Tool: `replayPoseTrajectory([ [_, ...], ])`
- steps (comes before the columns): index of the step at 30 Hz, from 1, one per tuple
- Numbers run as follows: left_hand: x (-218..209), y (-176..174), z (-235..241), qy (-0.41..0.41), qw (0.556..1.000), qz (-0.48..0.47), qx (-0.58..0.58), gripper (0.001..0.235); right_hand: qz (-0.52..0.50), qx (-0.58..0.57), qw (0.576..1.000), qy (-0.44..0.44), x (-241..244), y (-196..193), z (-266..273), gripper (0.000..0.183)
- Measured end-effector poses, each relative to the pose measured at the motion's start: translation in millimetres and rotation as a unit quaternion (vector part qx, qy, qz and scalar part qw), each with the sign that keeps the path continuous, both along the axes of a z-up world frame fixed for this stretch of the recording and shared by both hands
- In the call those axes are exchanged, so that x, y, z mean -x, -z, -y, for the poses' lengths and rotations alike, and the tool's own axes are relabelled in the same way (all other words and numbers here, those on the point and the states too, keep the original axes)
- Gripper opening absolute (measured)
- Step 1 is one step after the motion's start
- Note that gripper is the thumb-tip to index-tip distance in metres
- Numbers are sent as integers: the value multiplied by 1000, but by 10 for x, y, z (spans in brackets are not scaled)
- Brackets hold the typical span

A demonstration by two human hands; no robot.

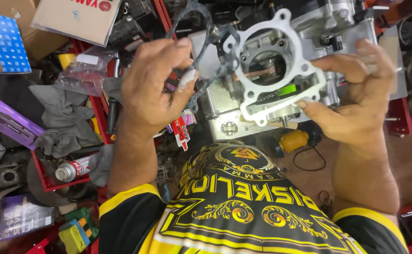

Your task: The person sits on the floor and handles a metal gasket, inspecting it closely. They then place the gasket onto an engine block and use a green tool to adjust a component inside the engine opening.

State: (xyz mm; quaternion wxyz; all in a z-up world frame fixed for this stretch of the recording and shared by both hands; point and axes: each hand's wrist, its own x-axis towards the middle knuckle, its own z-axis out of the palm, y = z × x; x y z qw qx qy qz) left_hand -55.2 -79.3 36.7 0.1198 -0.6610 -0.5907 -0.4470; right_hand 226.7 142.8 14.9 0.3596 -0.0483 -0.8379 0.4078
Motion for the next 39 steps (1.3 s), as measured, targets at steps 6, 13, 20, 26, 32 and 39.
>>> replayPoseTrajectory([
  [6,-81,48,188,-50,998,-13,28,37,105,-13,994,-32,75,-32,-40,97],
  [13,-134,230,159,-30,999,16,14,34,244,-84,966,6,-27,-40,-125,107],
  [20,-167,317,150,-22,999,24,37,37,243,-149,958,16,-91,15,-179,107],
  [26,-180,382,166,-27,999,22,35,41,240,-223,945,14,-59,196,-205,103],
  [32,-252,332,111,-26,999,23,35,34,256,-272,926,61,-119,298,-173,97],
  [39,-406,475,-136,-5,999,-41,20,50,232,-305,912,144,-289,504,-117,96],
])
